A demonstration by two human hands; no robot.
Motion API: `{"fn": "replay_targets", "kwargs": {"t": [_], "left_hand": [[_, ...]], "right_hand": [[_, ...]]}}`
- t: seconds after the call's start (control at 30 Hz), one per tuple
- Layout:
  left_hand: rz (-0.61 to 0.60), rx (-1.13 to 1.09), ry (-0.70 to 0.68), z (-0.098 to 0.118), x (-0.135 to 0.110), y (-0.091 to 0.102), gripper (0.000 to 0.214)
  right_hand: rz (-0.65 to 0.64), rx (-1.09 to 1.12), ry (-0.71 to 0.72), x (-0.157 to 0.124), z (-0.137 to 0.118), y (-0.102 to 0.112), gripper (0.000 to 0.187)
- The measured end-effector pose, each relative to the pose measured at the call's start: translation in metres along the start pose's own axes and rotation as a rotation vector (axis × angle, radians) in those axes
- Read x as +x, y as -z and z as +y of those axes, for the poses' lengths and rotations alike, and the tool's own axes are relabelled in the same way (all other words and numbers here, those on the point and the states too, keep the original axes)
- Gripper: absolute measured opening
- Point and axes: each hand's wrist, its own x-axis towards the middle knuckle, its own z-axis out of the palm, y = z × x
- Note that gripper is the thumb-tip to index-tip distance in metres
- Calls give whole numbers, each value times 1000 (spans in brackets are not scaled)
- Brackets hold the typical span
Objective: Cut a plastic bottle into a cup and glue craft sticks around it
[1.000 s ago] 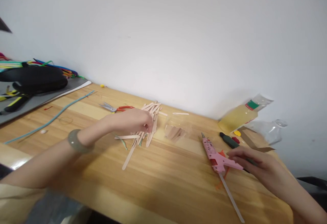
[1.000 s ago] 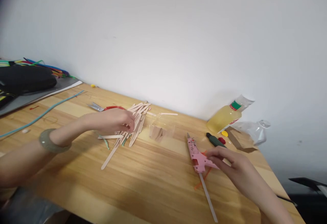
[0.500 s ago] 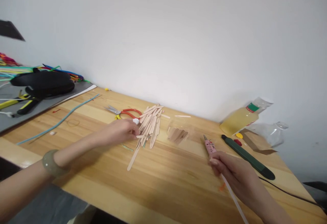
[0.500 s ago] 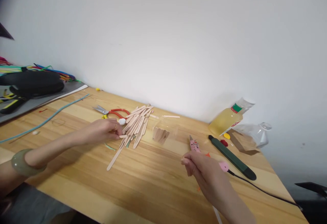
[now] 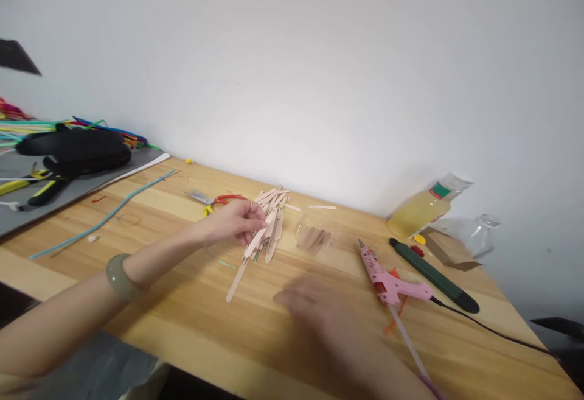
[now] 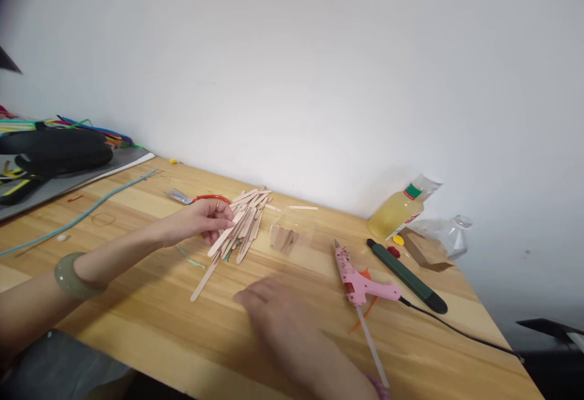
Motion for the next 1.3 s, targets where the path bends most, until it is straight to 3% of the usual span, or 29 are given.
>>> {"fn": "replay_targets", "kwargs": {"t": [0.1,0.13,0.2,0.3,0.37,0.53,0.63,0.73,0.93,1.13,1.3], "left_hand": [[-3,-45,-22,-3,-2,1,29],[-11,-62,-36,-4,-2,0,30],[-28,-88,-76,-8,-3,-3,29],[-35,-88,-162,-16,-5,-18,23],[-38,-37,-216,-22,-6,-34,16],[-39,295,-407,-16,-4,-66,9],[41,483,-666,1,5,-65,20],[136,511,-680,14,19,-61,34],[-27,522,-576,11,40,-68,48],[-34,554,-543,4,44,-69,45],[-36,528,-550,0,48,-69,43]], "right_hand": [[-8,-137,164,17,-13,-30,19],[29,-177,172,22,-16,-36,17],[121,-180,56,29,-19,-38,16],[270,-30,-315,33,-19,-21,9],[353,51,-462,30,-15,-4,17],[396,86,-410,12,5,31,12],[454,107,-517,0,23,46,14],[467,97,-606,-8,42,55,18],[464,-113,-425,-9,61,47,22],[514,-226,-332,-10,67,37,19],[480,-401,-279,-15,71,33,21]]}}
